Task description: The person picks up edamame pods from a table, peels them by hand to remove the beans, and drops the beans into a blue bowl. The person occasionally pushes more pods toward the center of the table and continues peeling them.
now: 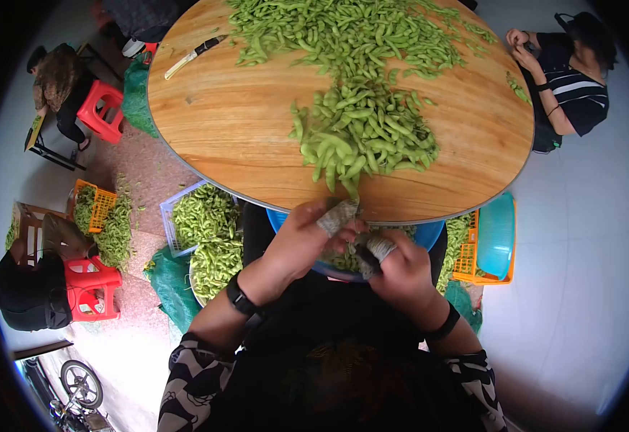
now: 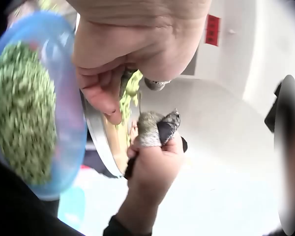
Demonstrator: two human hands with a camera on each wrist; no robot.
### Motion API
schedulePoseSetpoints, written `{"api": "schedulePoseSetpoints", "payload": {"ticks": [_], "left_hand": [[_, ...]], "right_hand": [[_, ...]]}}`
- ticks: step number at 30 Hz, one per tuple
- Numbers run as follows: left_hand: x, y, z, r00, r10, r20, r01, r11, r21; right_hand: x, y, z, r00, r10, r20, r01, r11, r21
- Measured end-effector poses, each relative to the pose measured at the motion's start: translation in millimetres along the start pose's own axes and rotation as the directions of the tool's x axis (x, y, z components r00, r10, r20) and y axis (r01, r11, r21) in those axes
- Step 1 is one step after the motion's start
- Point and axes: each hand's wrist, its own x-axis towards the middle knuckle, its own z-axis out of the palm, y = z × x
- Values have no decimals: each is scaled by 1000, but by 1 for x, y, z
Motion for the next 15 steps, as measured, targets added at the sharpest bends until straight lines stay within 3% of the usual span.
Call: {"api": "schedulePoseSetpoints", "payload": {"ticks": [3, 5, 6, 8, 12, 15], "left_hand": [[9, -8, 10, 1000, -8, -17, 7, 999, -41], [7, -13, 14, 995, 91, -29, -91, 996, -14], [3, -11, 15, 996, 86, -25, -86, 996, -8], [-6, -4, 16, 991, 125, 53, -133, 971, 199], [-12, -8, 13, 976, 178, 122, -204, 946, 252], [-12, -12, 7, 956, 206, 210, -267, 906, 328]], "right_hand": [[-8, -3, -10, 995, -19, 98, 16, 1000, 26], [-2, -7, -17, 957, 253, 145, -284, 919, 273], [-5, 0, -16, 956, 259, 140, -288, 917, 275], [-12, 15, -13, 921, 342, 186, -390, 808, 442], [-3, 13, -16, 908, 306, 287, -417, 734, 536], [-3, 13, -18, 854, 326, 405, -514, 647, 563]]}}
